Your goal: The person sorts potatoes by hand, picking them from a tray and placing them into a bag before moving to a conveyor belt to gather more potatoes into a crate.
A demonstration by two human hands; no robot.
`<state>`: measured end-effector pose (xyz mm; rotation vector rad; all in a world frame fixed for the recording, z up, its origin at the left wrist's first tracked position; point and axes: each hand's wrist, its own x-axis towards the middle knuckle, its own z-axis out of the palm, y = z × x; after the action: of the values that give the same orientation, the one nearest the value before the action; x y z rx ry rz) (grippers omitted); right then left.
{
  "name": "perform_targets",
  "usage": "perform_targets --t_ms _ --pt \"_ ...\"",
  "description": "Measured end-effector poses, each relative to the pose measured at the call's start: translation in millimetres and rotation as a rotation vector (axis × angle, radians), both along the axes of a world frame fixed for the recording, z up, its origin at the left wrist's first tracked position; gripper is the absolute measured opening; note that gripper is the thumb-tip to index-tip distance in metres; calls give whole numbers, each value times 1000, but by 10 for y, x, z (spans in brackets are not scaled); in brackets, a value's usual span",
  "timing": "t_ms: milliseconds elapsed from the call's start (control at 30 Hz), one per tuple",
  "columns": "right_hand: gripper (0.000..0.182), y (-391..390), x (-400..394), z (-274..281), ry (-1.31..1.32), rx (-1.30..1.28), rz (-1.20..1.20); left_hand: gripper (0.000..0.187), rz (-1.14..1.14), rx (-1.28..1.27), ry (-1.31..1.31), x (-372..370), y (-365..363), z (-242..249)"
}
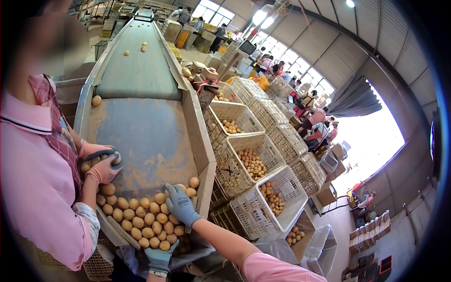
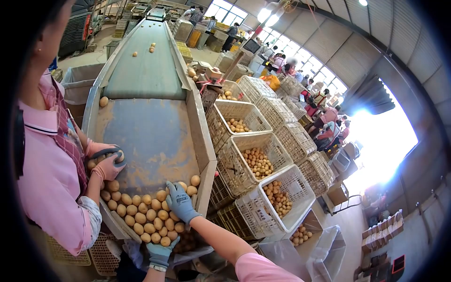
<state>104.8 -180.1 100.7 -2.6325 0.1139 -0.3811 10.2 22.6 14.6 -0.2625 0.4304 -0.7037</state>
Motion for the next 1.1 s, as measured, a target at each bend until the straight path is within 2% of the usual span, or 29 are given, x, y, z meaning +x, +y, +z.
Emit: perform_targets --t_ms 100,200,233,300,633,700,867,1100 --pt "55 52 -29 147 -37 81 103 83 7 2 -20 -1 -10 -75" --pt "55 78 -15 97 -152 -75 517 83 16 -11 -38 -10 -17 -148" --pt "55 98 -20 103 -152 -72 516 83 15 -8 -38 -6 -9 -114" --pt "54 151 -44 114 190 -63 564 84 -9 31 14 -12 0 -41" --pt "50 173 -7 35 78 -58 497 83 -16 74 24 -12 29 -20" --pt "50 141 -2 -24 95 -56 486 83 -18 13 35 -15 11 -3" --pt "52 155 -30 151 126 -49 483 83 -22 23 47 -4 -24 -4" --pt "50 168 4 121 144 -41 505 82 -20 39 57 -8 39 50"
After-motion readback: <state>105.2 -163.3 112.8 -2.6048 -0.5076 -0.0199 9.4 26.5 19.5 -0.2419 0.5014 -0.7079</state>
